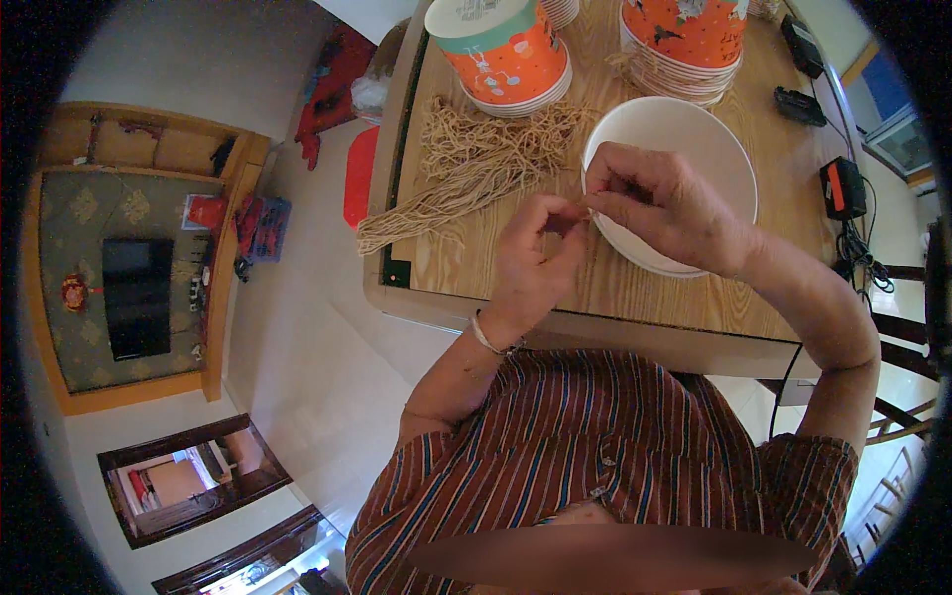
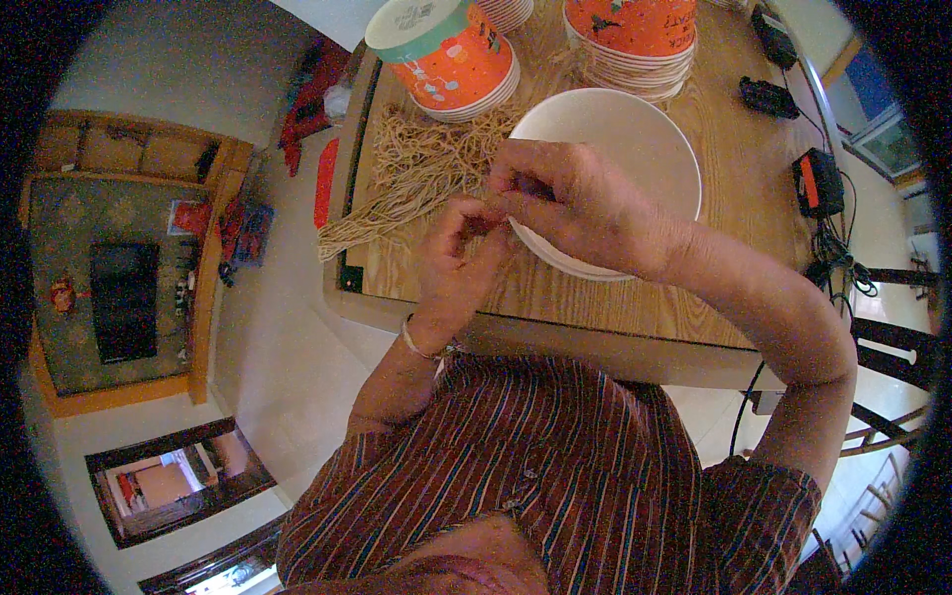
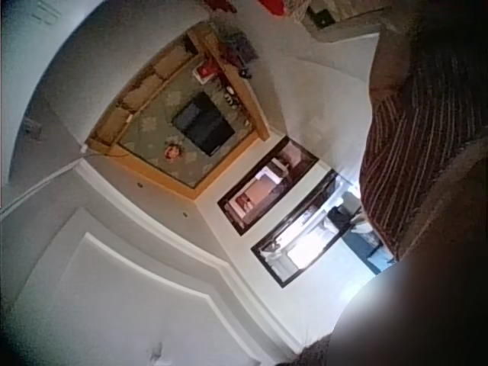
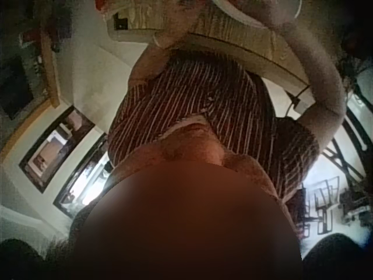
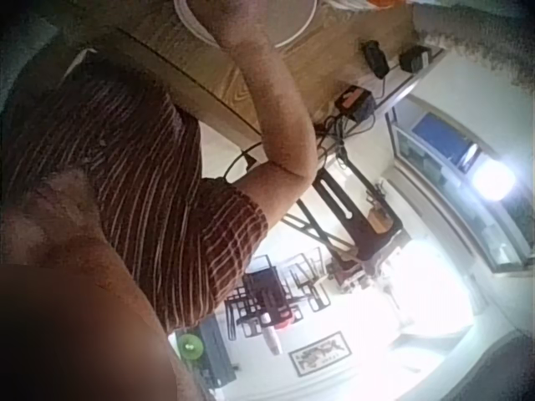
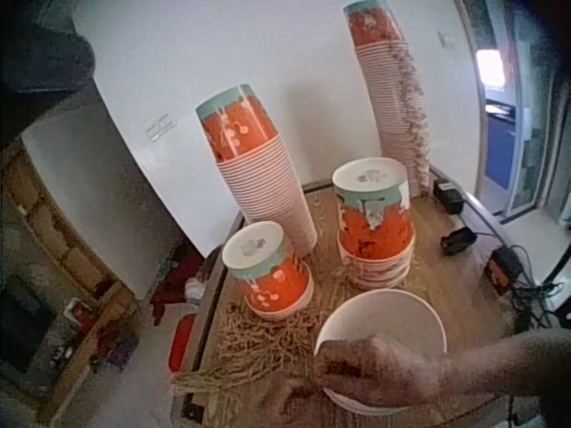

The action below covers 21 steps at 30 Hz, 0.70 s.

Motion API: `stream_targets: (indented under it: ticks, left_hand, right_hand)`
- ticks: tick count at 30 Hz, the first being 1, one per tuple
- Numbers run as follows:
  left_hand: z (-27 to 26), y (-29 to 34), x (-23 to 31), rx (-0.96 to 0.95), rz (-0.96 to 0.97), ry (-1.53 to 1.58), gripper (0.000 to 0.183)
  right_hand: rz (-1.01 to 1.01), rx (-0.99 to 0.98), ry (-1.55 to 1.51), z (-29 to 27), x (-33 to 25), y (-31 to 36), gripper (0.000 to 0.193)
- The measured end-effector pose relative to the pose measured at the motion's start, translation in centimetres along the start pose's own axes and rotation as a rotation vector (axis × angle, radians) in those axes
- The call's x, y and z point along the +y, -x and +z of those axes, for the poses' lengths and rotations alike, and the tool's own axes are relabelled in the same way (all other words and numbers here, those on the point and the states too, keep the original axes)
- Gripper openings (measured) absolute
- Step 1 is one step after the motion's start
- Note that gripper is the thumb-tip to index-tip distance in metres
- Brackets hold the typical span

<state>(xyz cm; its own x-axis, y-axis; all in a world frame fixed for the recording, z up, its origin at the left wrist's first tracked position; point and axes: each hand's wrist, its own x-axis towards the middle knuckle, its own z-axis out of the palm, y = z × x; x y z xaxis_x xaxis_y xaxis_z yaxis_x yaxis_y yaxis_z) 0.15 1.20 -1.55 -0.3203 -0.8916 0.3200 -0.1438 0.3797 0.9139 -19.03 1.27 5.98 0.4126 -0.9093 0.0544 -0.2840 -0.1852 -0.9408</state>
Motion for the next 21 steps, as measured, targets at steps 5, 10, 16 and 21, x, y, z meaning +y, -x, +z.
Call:
stream_targets:
  ticks: [5, 10, 16, 21]
  left_hand:
    - [-1.2, -0.5, 1.4, -0.007, -0.008, -0.008, 0.02]
    - [-0.4, -0.3, 1.0, -0.021, -0.025, 0.16, 0.019]
    - [-0.2, -0.4, 0.8, -0.02, -0.073, 0.194, 0.016]
    - [-0.2, -0.4, 0.7, -0.017, -0.022, 0.164, 0.014]
  right_hand:
    - [-0.042, 0.001, -0.009, 0.2, 1.1, -0.5, 0.005]
    - [-0.04, -0.011, -0.052, 0.3, 1.0, -0.6, 0.006]
    - [0.007, -0.035, -0.106, 0.1, 0.7, -0.7, 0.006]
    - [-0.03, -0.026, -0.05, 0.1, 0.4, -0.7, 0.008]
